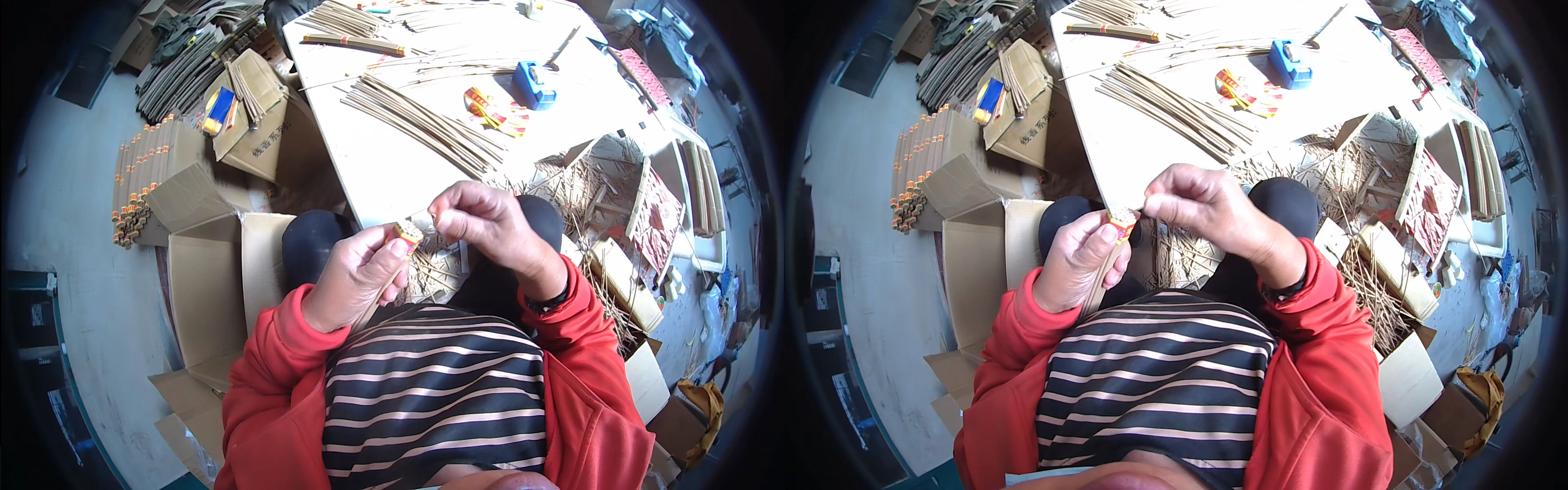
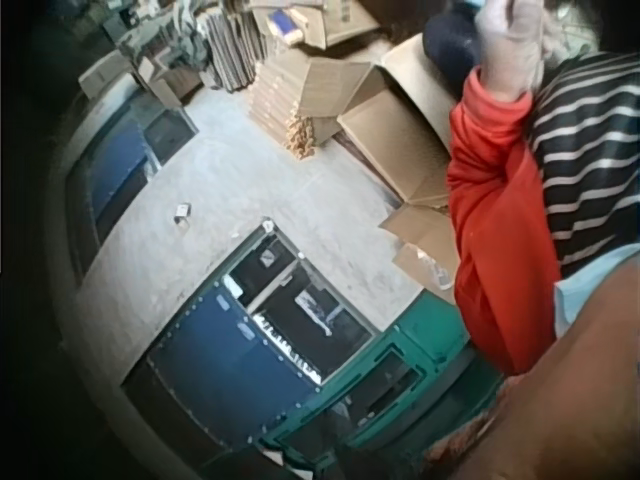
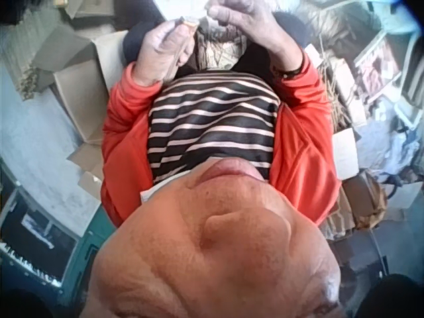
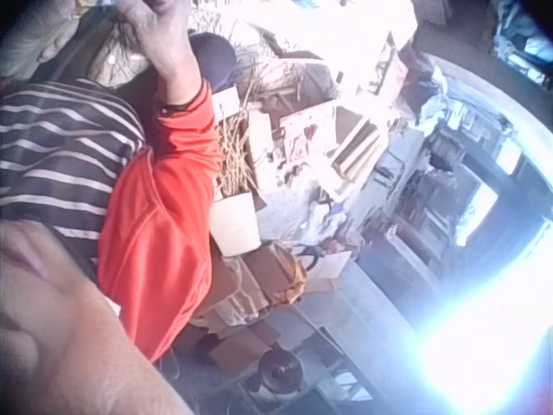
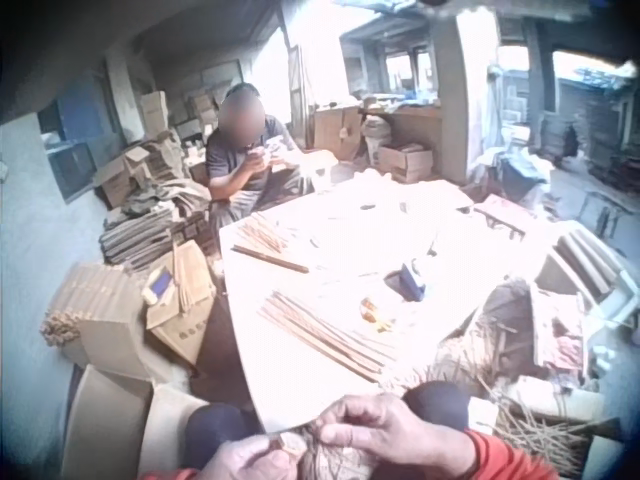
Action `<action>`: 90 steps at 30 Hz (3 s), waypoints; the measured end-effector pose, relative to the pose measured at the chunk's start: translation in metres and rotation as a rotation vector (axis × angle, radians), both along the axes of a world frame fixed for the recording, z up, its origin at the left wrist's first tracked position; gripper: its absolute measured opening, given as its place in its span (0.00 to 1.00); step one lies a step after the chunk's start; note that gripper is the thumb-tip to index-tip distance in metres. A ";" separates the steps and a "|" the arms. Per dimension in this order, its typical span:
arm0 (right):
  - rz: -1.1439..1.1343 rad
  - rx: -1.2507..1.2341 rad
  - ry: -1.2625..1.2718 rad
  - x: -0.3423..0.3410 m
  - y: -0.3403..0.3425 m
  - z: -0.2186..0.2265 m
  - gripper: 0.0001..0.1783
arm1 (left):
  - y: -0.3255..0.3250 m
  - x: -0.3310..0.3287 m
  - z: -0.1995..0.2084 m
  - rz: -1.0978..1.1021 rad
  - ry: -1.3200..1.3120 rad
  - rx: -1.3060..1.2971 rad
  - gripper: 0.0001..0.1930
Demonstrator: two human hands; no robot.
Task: The person gathers thin wooden sticks, aligns them into bundles, and secures each bundle with a small paper wrapper. The person places the finished bundles into a cardboard box.
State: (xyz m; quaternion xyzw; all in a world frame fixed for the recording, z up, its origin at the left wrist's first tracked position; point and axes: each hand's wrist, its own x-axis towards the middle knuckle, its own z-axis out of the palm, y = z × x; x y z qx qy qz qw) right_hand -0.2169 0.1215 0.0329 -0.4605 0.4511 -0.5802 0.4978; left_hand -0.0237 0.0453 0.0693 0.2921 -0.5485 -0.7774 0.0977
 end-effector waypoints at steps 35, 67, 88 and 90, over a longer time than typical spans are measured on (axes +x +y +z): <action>-0.789 0.472 -0.130 -0.284 -0.072 -0.094 0.10 | -0.018 -0.015 -0.016 0.025 -0.079 0.073 0.15; -0.835 0.549 -0.123 -0.298 -0.070 -0.119 0.06 | -0.023 -0.007 -0.025 -0.019 0.051 0.050 0.16; -0.691 0.567 -0.388 -0.331 -0.050 -0.149 0.05 | -0.030 -0.007 -0.025 0.020 0.065 0.062 0.16; -0.745 0.545 -0.271 -0.315 -0.047 -0.128 0.06 | -0.034 -0.005 -0.024 0.060 0.062 0.050 0.16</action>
